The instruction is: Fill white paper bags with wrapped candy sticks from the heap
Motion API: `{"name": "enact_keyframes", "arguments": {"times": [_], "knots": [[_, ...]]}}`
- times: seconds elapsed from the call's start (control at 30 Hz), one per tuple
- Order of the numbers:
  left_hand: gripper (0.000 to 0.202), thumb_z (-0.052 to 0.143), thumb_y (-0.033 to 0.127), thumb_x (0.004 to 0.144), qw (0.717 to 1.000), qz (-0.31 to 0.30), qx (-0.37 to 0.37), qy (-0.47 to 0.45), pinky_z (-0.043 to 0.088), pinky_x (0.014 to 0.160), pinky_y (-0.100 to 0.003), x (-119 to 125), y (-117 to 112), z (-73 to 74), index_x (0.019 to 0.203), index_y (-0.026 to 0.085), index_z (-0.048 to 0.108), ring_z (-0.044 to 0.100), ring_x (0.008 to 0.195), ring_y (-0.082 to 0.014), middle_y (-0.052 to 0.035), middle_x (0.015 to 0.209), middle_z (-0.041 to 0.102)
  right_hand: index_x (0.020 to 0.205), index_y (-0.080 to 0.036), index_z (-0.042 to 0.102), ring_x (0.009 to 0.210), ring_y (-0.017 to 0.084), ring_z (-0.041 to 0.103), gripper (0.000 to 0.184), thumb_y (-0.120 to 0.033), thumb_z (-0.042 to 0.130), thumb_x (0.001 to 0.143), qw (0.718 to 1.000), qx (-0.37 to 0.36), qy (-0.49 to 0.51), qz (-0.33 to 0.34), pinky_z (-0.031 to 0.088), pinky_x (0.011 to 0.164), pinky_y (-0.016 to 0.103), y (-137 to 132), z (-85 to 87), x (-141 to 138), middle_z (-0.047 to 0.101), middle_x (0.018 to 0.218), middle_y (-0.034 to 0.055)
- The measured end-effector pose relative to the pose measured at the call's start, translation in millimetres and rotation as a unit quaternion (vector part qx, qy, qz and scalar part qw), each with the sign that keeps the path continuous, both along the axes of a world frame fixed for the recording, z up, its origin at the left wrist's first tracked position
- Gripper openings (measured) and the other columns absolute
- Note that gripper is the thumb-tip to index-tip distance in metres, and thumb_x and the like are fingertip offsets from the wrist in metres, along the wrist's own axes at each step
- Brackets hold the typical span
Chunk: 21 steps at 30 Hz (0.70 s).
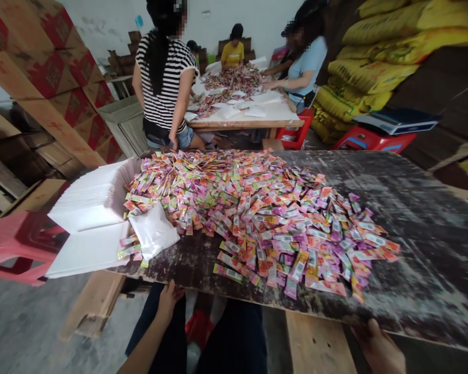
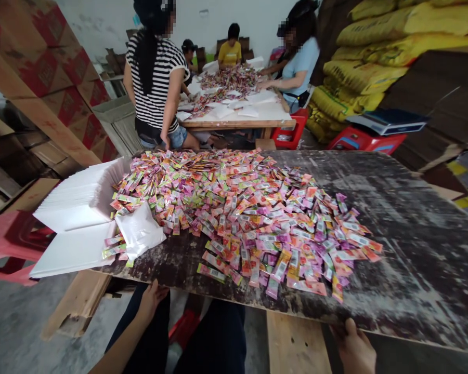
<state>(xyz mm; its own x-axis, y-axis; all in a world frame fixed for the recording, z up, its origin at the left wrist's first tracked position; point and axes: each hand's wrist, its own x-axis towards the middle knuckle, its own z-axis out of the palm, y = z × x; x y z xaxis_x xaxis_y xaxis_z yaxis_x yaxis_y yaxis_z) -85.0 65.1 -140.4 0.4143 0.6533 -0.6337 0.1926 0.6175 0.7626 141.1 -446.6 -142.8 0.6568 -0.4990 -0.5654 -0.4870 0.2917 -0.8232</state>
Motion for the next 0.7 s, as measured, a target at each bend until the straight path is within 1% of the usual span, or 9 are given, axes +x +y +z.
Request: {"name": "enact_keyframes", "arguments": {"times": [0.07,0.1,0.2,0.3,0.37,0.47,0.53,0.63,0.7], "knots": [[0.026,0.068,0.037,0.079,1.0,0.001,-0.001,-0.003,0.052,0.066,-0.031,0,0,2.4,0.088,0.018,0.054,0.068,0.064,-0.0195,-0.0054,0.072,0.068,0.07,-0.027,0.047,0.047,0.014,0.061,0.033,-0.014,0.068,0.047,0.996,0.055,0.025,-0.067,0.057,0.049,0.025,0,0.7,0,0.058,0.068,-0.003],[0.026,0.068,0.037,0.079,1.0,0.001,-0.003,-0.003,0.052,0.066,-0.03,0,0,3.6,0.088,0.017,0.054,0.068,0.064,-0.0195,-0.0054,0.072,0.068,0.07,-0.026,0.049,0.048,0.014,0.061,0.033,-0.013,0.068,0.047,0.994,0.072,0.031,-0.082,0.057,0.049,0.023,0,1.1,0,0.059,0.07,-0.0028],[0.026,0.069,0.036,0.077,1.0,-0.001,-0.007,-0.002,0.053,0.071,-0.033,0,1,6.1,0.089,0.017,0.055,0.069,0.067,-0.021,-0.006,0.072,0.069,0.07,-0.026,0.048,0.05,0.014,0.062,0.031,-0.015,0.069,0.049,0.993,0.082,0.032,-0.077,0.057,0.049,0.024,0,1.8,0,0.061,0.073,-0.0025],[0.027,0.07,0.038,0.077,1.0,-0.008,-0.011,-0.006,0.053,0.074,-0.035,0,1,7.2,0.089,0.017,0.056,0.069,0.068,-0.0218,-0.0066,0.073,0.069,0.071,-0.025,0.049,0.049,0.013,0.062,0.032,-0.016,0.07,0.048,0.993,0.088,0.029,-0.077,0.058,0.05,0.024,0,1.2,0,0.061,0.074,-0.0034],[0.028,0.07,0.039,0.077,1.0,-0.007,-0.01,-0.008,0.054,0.074,-0.035,0,0,7.6,0.088,0.017,0.055,0.068,0.066,-0.0212,-0.0063,0.073,0.069,0.072,-0.024,0.052,0.048,0.012,0.062,0.032,-0.015,0.069,0.047,0.992,0.088,0.027,-0.082,0.057,0.05,0.023,1,0.4,0,0.061,0.074,-0.0038],[0.029,0.07,0.04,0.077,1.0,-0.002,-0.002,-0.007,0.053,0.07,-0.034,0,-2,8.2,0.087,0.017,0.054,0.068,0.064,-0.0205,-0.0054,0.071,0.068,0.071,-0.023,0.054,0.047,0.011,0.06,0.025,-0.016,0.067,0.051,0.993,0.076,0.031,-0.09,0.056,0.048,0.021,2,-0.5,0,0.061,0.073,-0.0035],[0.029,0.068,0.04,0.079,1.0,-0.004,0.002,-0.008,0.053,0.067,-0.032,1,-3,8.6,0.088,0.017,0.054,0.068,0.064,-0.0203,-0.0058,0.071,0.068,0.071,-0.024,0.055,0.048,0.012,0.06,0.022,-0.017,0.067,0.054,0.994,0.071,0.028,-0.08,0.056,0.048,0.021,1,-0.8,-1,0.061,0.071,-0.0026],[0.026,0.064,0.039,0.083,1.0,-0.007,0.002,-0.004,0.052,0.065,-0.031,1,-3,10.1,0.091,0.016,0.054,0.068,0.065,-0.0198,-0.0074,0.073,0.069,0.07,-0.025,0.054,0.048,0.013,0.06,0.024,-0.017,0.068,0.053,0.995,0.069,0.024,-0.069,0.057,0.048,0.021,1,-1.0,-1,0.061,0.069,-0.0016],[0.025,0.063,0.038,0.084,1.0,-0.007,0.0,0.0,0.052,0.067,-0.031,2,-4,11.5,0.091,0.016,0.055,0.068,0.065,-0.0197,-0.0079,0.074,0.07,0.07,-0.025,0.052,0.047,0.013,0.06,0.026,-0.018,0.067,0.05,0.995,0.063,0.023,-0.071,0.056,0.048,0.021,1,-1.3,-2,0.06,0.068,-0.0017]]}}
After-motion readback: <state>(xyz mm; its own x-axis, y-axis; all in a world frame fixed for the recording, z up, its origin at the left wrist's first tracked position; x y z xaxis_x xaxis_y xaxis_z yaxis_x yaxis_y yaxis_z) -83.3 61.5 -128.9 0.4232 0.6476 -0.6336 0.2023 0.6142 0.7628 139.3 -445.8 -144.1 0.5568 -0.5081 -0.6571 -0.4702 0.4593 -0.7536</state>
